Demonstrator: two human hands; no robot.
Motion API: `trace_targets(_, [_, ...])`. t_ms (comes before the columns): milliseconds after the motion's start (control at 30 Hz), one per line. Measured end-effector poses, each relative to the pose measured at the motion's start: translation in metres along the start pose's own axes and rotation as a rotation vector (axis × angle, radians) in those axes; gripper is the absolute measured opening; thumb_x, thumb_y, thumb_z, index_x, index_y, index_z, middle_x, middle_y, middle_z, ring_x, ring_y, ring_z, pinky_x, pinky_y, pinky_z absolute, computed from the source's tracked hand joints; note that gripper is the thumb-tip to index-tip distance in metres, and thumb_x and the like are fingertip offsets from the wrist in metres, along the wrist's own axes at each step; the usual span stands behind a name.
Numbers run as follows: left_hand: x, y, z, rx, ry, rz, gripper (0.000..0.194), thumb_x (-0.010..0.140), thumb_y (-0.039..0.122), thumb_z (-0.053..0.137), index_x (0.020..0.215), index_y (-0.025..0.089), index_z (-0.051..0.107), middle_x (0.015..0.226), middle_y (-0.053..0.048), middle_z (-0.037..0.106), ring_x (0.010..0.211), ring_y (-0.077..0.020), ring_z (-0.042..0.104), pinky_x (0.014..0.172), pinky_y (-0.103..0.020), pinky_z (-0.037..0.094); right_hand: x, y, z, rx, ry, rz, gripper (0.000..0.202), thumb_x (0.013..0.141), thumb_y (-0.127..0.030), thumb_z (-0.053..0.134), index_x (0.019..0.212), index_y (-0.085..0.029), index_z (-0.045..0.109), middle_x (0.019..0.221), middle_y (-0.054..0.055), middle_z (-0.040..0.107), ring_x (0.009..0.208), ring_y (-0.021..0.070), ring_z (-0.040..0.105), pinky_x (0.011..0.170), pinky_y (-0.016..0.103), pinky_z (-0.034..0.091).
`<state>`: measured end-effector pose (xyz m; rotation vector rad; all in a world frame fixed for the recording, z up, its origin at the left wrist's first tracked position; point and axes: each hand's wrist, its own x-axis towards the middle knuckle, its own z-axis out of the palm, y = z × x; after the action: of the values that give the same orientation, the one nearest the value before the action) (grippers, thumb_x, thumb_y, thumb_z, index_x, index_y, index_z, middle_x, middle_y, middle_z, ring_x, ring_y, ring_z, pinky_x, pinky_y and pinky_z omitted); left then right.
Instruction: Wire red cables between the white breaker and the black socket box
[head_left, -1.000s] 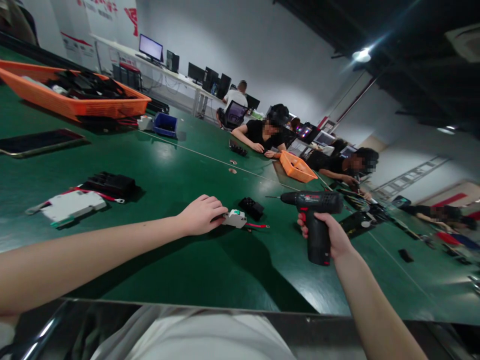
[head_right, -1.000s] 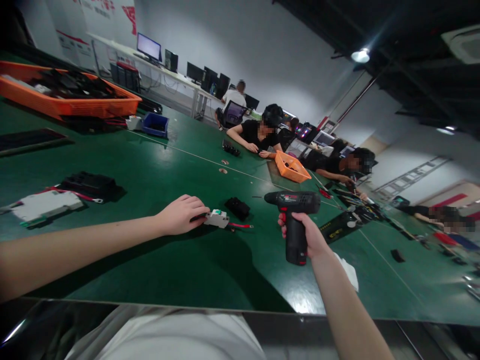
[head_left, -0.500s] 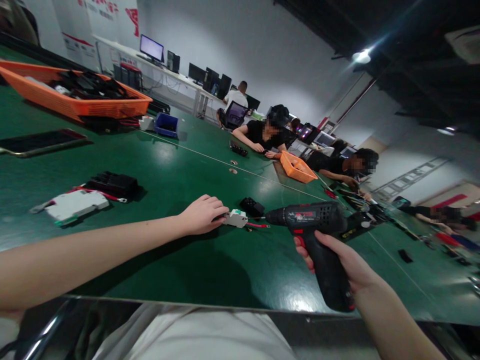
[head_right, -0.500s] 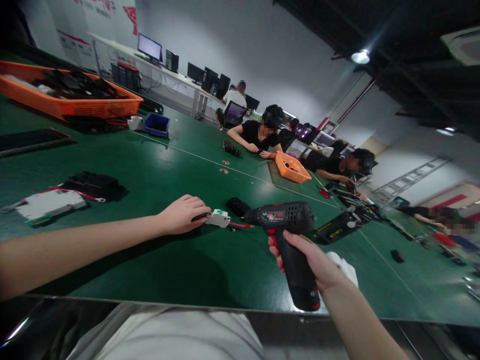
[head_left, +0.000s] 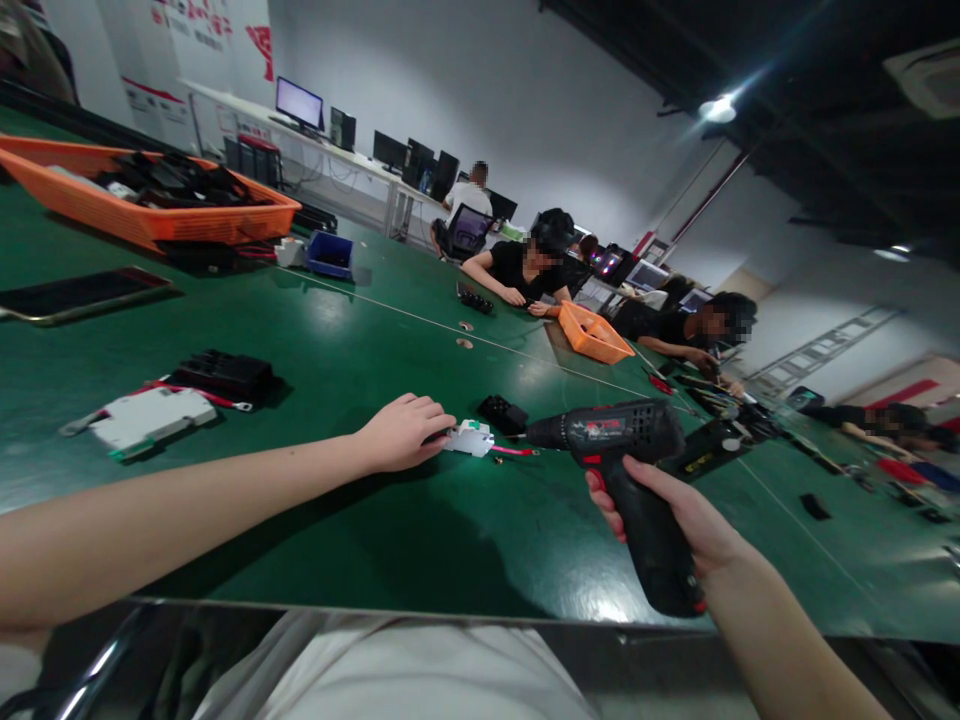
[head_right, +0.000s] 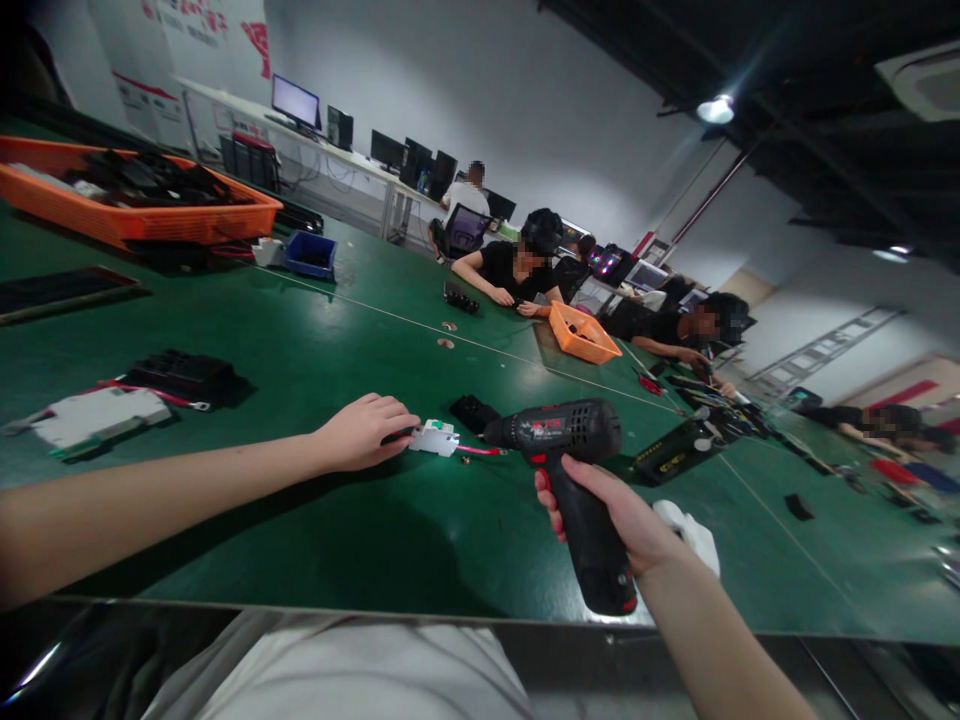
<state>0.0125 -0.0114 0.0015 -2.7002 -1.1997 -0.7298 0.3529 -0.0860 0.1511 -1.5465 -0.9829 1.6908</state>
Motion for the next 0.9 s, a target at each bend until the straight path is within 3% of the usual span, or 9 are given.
trace_targets(900, [0.0009, 0.0008, -0.0008, 0.019, -0.015, -0.006, 0.025, 0.098, 0.033, 0.051, 0.118, 0.022, 0.063, 0.111, -0.007, 0.069, 0.101, -0.0205, 0.062, 0.082, -0.034, 0.044, -0.0002, -0.0004, 0.0067, -0.08, -0.029, -0.035, 0.028, 0.087, -0.039, 0.07, 0.097, -0.012, 0.072, 0.081, 0.009, 0.073, 0.057, 0.0126, 0.065, 0.049, 0.02, 0.054])
